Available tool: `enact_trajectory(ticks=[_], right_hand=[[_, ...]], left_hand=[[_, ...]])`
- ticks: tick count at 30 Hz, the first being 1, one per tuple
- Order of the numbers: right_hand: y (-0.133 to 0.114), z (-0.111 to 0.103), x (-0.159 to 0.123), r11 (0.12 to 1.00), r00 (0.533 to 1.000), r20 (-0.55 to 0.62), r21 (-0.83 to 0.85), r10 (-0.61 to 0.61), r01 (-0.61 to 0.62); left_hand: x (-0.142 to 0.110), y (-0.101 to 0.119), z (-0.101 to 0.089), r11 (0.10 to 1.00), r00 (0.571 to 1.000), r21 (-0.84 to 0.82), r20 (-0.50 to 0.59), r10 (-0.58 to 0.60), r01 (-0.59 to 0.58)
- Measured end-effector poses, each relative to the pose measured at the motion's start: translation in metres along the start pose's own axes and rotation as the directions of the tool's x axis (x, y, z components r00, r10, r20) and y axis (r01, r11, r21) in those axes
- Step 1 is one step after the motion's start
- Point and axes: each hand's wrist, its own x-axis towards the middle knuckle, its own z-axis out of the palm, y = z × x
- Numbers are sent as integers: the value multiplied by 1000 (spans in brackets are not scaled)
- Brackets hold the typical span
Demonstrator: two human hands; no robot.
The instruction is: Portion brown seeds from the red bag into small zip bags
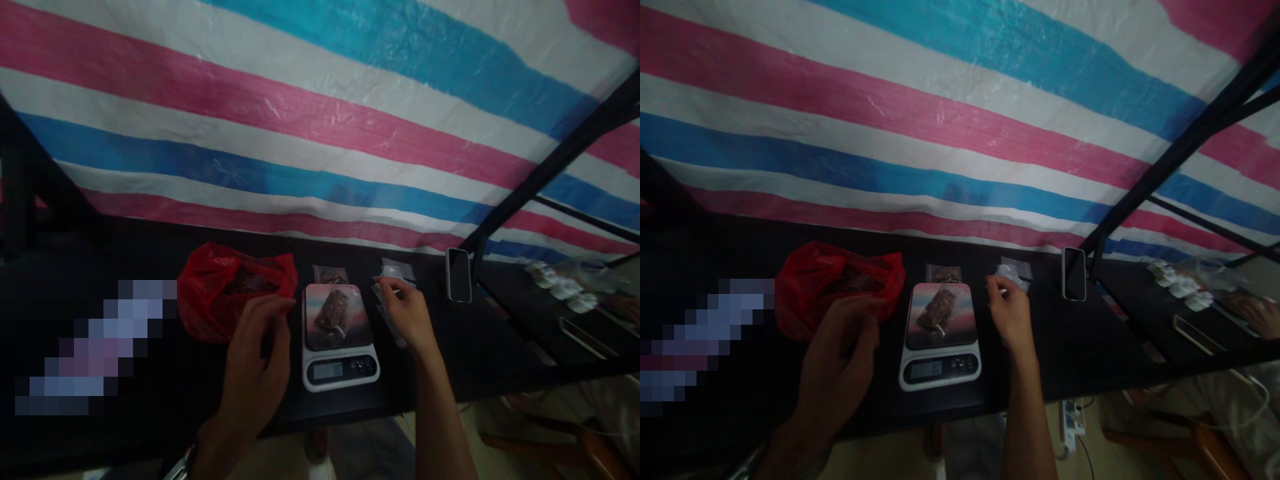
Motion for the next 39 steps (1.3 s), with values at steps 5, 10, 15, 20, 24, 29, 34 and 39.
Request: enact_trajectory(ticks=[5,10,15,20,24,29,34,39], right_hand=[[6,6,4,999,999,-26,22,-34,35],[5,17,8,994,993,39,31,-108,107],[-2,22,14,982,970,155,27,-187,185],[-4,18,15,977,953,219,6,-209,213],[-3,16,12,979,944,268,-3,-194,202],[0,16,7,985,934,315,11,-167,172],[-9,16,3,983,930,332,141,-156,115],[-44,24,-9,895,885,377,438,-274,90]], left_hand=[[2,-5,-13,993,995,83,-55,82,-78],[4,-10,-23,970,983,190,-76,168,-152],[3,-19,-33,946,971,264,-96,218,-186],[7,-23,-42,925,957,314,-123,261,-212],[15,-21,-45,907,936,332,-145,322,-260],[17,-20,-44,916,940,321,-156,302,-241],[12,-20,-39,938,962,258,-84,260,-231],[13,-16,-21,998,999,65,46,4,-7]])
